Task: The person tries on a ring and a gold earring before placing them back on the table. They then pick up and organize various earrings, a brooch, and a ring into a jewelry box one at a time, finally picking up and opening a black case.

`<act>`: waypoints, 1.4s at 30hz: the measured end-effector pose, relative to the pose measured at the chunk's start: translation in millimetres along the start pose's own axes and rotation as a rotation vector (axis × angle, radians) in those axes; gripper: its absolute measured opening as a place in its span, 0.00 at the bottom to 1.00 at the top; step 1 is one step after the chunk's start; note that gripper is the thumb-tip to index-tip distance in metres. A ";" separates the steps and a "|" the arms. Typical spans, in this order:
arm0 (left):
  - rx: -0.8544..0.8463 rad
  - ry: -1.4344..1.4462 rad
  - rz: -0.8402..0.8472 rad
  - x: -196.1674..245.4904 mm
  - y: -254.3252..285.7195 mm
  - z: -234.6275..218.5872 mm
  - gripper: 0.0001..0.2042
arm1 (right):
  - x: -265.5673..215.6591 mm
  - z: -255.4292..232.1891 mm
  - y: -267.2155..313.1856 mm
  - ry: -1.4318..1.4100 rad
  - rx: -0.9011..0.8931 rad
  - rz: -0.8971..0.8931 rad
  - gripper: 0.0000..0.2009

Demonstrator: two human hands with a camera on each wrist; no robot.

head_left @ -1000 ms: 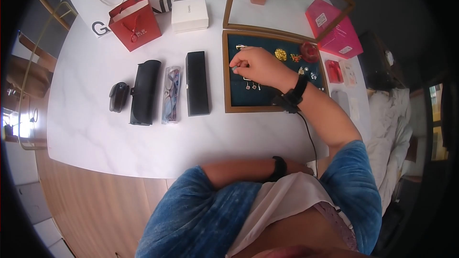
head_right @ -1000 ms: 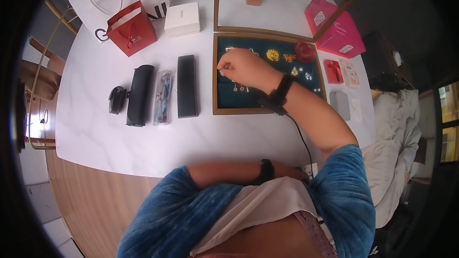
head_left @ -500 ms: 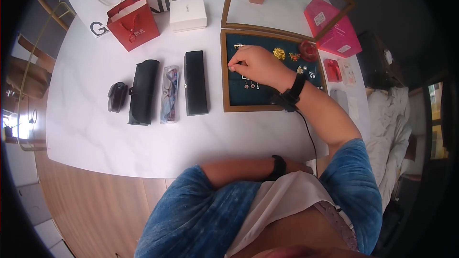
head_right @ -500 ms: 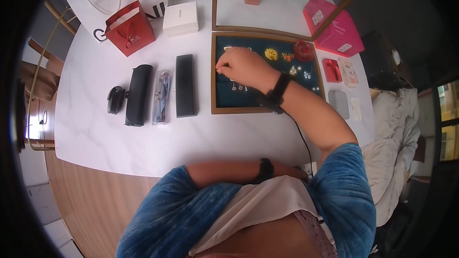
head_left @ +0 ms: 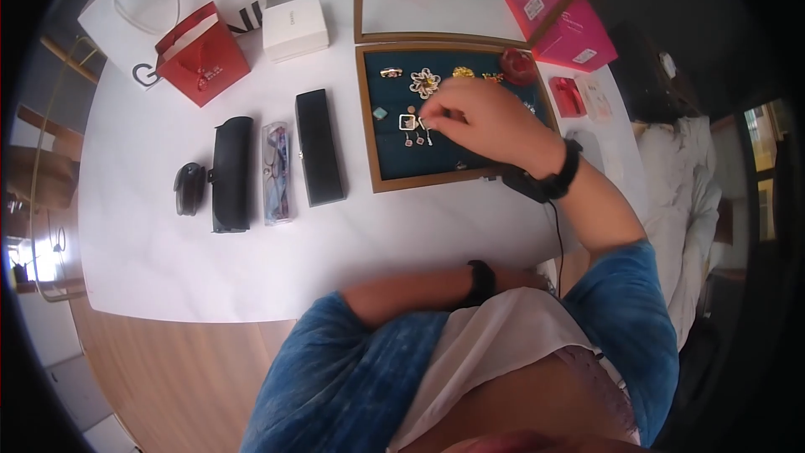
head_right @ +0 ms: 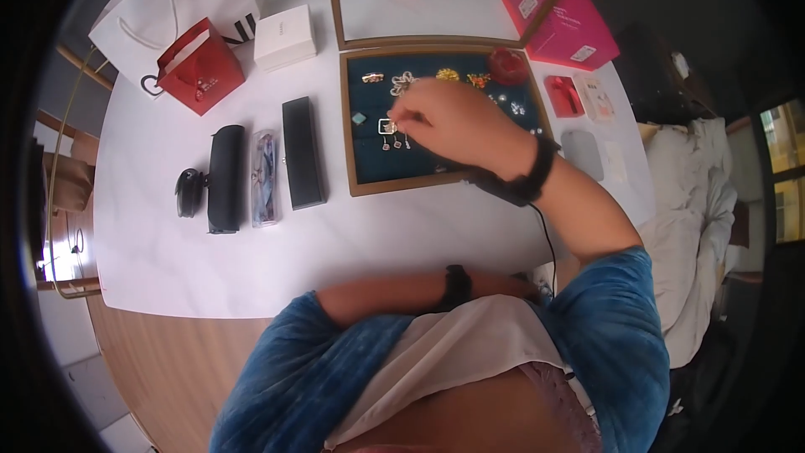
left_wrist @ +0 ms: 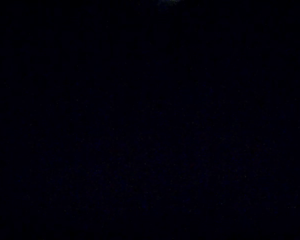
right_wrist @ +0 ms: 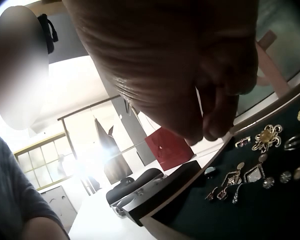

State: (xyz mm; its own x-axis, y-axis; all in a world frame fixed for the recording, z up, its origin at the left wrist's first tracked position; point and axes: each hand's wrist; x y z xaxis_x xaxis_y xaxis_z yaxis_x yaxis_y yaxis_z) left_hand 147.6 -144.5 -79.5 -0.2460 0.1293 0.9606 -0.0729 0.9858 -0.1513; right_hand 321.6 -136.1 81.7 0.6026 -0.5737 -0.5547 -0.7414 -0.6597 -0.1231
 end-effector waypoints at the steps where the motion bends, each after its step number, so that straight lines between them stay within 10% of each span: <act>1: 0.022 0.047 0.023 -3.8 -2.0 3.8 0.21 | 0.0 -7.5 12.5 0.055 -0.040 -0.034 0.05; 24: -0.048 0.079 -0.073 3.5 -0.1 -3.4 0.24 | 15.7 6.5 64.0 0.043 -0.219 0.177 0.13; 42: 0.021 0.327 -0.119 -3.2 -0.7 2.6 0.21 | 37.1 55.7 -66.1 -0.341 -0.155 0.449 0.09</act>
State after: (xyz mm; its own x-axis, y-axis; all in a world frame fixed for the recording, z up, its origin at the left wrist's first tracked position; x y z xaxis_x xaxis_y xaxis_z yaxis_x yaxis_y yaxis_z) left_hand 145.9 -145.9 -83.0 0.0879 0.0448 0.9951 -0.1034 0.9940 -0.0356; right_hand 376.5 -86.7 23.4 0.0911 -0.6418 -0.7615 -0.8348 -0.4662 0.2930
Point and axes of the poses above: each hand's wrist, its own y-axis away from the middle knuckle, its own z-axis out of the palm, x = y × z, and after that the axes turned 5 degrees about z, right-handed
